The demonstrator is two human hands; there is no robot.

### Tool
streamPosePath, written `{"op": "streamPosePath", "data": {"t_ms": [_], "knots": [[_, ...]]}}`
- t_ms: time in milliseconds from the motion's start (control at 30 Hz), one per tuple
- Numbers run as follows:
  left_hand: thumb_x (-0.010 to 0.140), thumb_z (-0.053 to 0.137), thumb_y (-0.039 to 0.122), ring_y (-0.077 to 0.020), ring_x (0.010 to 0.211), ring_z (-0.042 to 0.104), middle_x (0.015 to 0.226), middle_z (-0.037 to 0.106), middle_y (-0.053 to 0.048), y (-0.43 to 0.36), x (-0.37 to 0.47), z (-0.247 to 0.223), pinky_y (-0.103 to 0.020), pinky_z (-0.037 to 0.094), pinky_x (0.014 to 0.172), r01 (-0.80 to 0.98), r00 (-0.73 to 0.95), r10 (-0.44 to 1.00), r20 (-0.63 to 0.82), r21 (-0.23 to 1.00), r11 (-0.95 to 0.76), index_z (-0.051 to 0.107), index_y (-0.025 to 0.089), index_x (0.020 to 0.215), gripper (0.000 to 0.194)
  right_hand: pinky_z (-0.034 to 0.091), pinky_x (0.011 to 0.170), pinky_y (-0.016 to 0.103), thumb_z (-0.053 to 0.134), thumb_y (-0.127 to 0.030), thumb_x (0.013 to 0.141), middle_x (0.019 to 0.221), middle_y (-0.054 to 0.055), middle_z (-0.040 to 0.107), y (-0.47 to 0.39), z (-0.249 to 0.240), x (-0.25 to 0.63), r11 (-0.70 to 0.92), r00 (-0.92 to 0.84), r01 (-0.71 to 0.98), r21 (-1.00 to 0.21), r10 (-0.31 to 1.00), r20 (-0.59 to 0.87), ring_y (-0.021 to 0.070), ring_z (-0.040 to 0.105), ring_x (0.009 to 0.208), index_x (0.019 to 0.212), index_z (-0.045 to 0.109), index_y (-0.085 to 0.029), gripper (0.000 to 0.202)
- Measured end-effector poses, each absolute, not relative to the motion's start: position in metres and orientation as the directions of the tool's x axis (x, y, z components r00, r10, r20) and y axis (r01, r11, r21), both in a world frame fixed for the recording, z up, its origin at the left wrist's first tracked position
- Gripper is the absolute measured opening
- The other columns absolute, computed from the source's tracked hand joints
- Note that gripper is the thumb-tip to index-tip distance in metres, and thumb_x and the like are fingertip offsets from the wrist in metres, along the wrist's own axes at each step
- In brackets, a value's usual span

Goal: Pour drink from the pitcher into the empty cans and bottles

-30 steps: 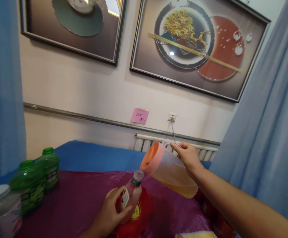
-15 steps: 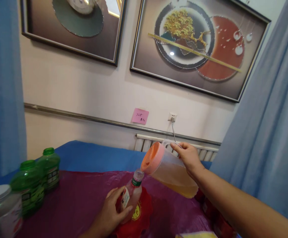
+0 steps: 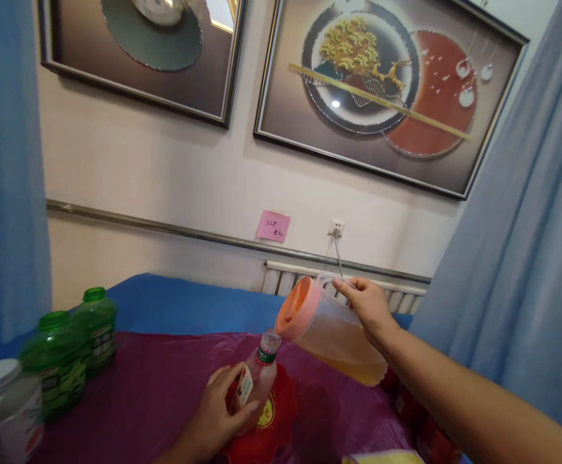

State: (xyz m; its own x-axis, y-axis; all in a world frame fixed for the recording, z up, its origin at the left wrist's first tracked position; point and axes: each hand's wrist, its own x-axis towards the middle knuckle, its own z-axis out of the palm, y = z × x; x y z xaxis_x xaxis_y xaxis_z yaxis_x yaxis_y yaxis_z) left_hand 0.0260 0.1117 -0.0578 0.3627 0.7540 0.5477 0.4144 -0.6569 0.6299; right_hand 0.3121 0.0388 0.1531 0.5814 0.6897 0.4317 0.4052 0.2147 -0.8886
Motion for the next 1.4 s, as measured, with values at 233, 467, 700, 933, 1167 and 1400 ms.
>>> {"op": "streamPosePath", "data": {"t_ms": [233,467,700,933,1167,1400], "knots": [[0.069,0.079,0.031,-0.0323,0.108,0.067,0.112,0.076,-0.009,0.1120,0.0264,-0.0586,-0.045,0.055,0.097,0.419,0.360,0.752,0.552,0.625,-0.659,0.071,0.023,0.115,0.048,0.028,0.051,0.027,0.083,-0.072,0.053,0.050,-0.004,0.047,0.0393,0.1537,0.3119,0.213,0.585,0.402,-0.891,0.688,0.429,0.0117,0.039,0.049,0.056,0.055,-0.021,0.058],[0.069,0.079,0.031,-0.0313,0.105,0.068,0.110,0.076,-0.008,0.1103,0.0263,-0.0556,-0.044,0.055,0.096,0.415,0.365,0.748,0.554,0.623,-0.663,0.071,0.024,0.112,0.045,0.027,0.050,0.027,0.083,-0.072,0.053,0.049,-0.004,0.047,0.0381,0.1540,0.3111,0.204,0.589,0.398,-0.894,0.690,0.420,0.0113,0.037,0.048,0.056,0.057,-0.021,0.057],[0.069,0.077,0.032,-0.0321,0.107,0.067,0.109,0.077,-0.008,0.1093,0.0263,-0.0550,-0.043,0.055,0.096,0.407,0.365,0.752,0.549,0.633,-0.659,0.071,0.024,0.110,0.042,0.028,0.050,0.027,0.084,-0.072,0.052,0.050,-0.004,0.047,0.0383,0.1533,0.3117,0.208,0.587,0.395,-0.895,0.692,0.420,0.0115,0.038,0.049,0.056,0.056,-0.021,0.058],[0.069,0.076,0.031,-0.0331,0.112,0.064,0.115,0.075,-0.009,0.1105,0.0266,-0.0571,-0.046,0.053,0.100,0.406,0.362,0.775,0.518,0.661,-0.631,0.070,0.024,0.115,0.047,0.028,0.051,0.027,0.084,-0.072,0.053,0.050,-0.003,0.048,0.0375,0.1536,0.3119,0.200,0.587,0.398,-0.895,0.694,0.416,0.0121,0.039,0.050,0.058,0.057,-0.021,0.057],[0.068,0.076,0.030,-0.0337,0.111,0.066,0.114,0.076,-0.010,0.1085,0.0262,-0.0539,-0.048,0.053,0.100,0.410,0.366,0.780,0.508,0.664,-0.625,0.071,0.023,0.115,0.047,0.029,0.051,0.027,0.083,-0.072,0.053,0.051,-0.003,0.048,0.0360,0.1549,0.3102,0.205,0.579,0.413,-0.887,0.693,0.429,0.0124,0.040,0.051,0.057,0.058,-0.021,0.057],[0.068,0.078,0.033,-0.0329,0.110,0.066,0.114,0.076,-0.009,0.1114,0.0268,-0.0602,-0.046,0.054,0.099,0.415,0.349,0.763,0.543,0.641,-0.646,0.070,0.023,0.116,0.049,0.029,0.050,0.027,0.083,-0.071,0.054,0.050,-0.003,0.048,0.0361,0.1540,0.3109,0.210,0.579,0.426,-0.880,0.685,0.443,0.0122,0.040,0.049,0.057,0.059,-0.021,0.056]]}}
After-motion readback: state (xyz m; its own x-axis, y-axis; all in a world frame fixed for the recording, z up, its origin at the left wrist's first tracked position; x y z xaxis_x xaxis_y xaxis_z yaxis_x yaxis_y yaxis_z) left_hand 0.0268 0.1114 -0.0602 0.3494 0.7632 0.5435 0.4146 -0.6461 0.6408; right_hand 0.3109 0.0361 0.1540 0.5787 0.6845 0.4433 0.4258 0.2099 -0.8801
